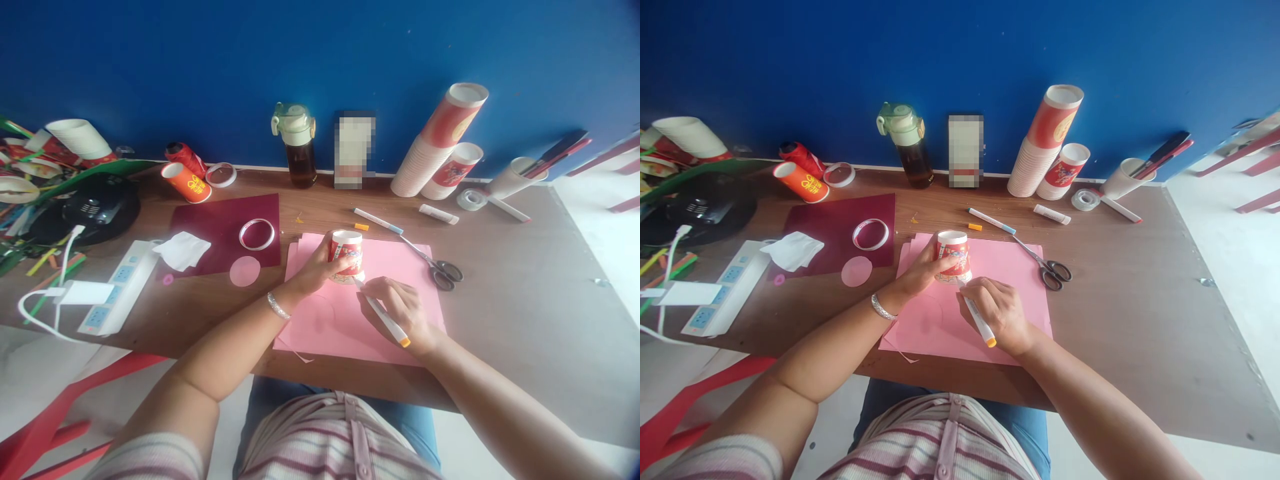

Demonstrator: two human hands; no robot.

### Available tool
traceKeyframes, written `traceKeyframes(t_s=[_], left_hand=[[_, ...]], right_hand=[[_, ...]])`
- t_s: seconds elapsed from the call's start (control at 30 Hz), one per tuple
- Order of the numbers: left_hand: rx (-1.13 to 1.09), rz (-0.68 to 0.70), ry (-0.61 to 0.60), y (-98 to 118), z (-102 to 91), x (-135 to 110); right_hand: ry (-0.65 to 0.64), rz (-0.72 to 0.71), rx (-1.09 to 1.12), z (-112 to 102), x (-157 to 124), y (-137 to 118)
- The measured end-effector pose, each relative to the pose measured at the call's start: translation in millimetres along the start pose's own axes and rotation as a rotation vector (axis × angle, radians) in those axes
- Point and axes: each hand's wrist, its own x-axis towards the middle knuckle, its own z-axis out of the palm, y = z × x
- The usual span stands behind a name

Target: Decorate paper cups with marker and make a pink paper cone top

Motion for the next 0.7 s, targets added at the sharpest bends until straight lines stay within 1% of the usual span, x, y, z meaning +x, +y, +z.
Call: traceKeyframes(t_s=[0.47, 0.7], left_hand=[[-0.026, -0.001, -0.020, 1.0, -0.1, 1.1], [-0.031, -0.001, -0.001, -0.8, 0.1, 1.9]], right_hand=[[0.007, -0.007, -0.020, -0.6, 0.7, -1.7], [-0.004, -0.002, -0.020, -0.1, 0.2, -2.7]])
